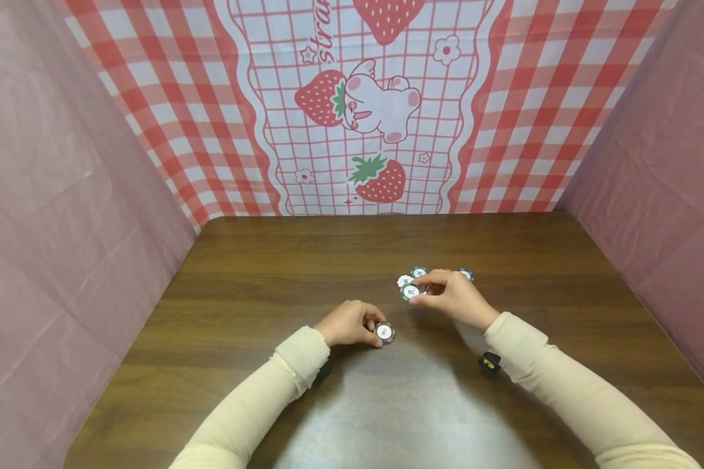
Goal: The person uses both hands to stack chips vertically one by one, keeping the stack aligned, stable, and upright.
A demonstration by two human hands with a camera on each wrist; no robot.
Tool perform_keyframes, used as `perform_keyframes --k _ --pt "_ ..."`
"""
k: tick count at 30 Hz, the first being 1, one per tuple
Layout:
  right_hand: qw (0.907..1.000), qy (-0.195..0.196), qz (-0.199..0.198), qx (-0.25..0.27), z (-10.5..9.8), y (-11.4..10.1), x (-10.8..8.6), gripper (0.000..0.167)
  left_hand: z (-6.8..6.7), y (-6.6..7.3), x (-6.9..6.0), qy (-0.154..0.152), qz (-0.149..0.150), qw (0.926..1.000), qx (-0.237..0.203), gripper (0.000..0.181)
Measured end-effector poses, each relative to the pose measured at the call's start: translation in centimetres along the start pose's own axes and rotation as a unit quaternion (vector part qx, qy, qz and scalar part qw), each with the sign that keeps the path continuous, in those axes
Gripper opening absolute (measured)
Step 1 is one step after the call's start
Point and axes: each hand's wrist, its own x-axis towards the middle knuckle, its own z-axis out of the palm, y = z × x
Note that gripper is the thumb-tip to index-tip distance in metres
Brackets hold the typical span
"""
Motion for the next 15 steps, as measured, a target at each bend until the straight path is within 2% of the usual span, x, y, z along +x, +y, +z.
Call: perform_keyframes --k 4,15 --pt "0.9997 -0.014 -0.021 0.005 0.9 -0.6 0.1 0.033 0.0 0.0 0.0 -0.001 0.002 1.0 0.002 0.035" --pt "0.9967 -0.075 -0.02 0.023 2.5 -1.6 0.0 0.032 -0.1 0.0 0.0 -0.003 0.006 1.0 0.006 0.032"
